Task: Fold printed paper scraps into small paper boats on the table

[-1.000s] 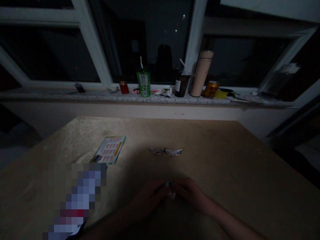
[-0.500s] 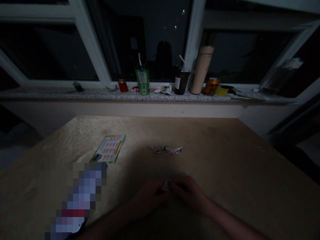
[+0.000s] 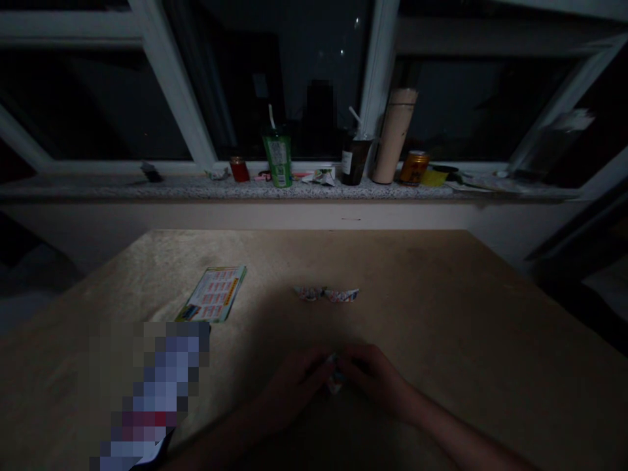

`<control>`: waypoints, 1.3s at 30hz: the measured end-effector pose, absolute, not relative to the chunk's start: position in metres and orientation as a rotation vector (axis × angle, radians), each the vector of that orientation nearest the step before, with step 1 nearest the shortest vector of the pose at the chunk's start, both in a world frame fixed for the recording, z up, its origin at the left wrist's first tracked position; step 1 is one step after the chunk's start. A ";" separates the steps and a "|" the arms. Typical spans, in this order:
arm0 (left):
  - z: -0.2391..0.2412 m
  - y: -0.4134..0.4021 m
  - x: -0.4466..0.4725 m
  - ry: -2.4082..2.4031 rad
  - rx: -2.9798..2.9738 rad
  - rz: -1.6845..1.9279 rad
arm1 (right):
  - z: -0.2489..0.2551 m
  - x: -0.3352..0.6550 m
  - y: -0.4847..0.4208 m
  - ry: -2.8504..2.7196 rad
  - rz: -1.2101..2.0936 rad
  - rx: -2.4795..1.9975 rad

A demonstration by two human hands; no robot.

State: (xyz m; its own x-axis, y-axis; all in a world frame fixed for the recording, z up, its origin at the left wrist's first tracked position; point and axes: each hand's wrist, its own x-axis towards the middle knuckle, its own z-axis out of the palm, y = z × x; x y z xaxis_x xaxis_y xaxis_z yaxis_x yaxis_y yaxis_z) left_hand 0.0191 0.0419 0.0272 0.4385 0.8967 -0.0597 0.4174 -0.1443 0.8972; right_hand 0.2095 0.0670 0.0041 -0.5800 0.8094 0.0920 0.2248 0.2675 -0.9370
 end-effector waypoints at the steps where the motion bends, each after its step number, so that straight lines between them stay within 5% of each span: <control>1: 0.027 0.042 0.019 1.144 1.748 0.646 | 0.004 0.209 0.067 -1.977 1.310 -0.930; 12: 0.031 0.043 0.018 1.222 1.773 0.817 | 0.010 0.209 0.064 -1.918 1.451 -0.941; 39: 0.034 0.044 0.019 1.244 1.719 0.995 | 0.001 0.207 0.065 -1.857 1.162 -0.935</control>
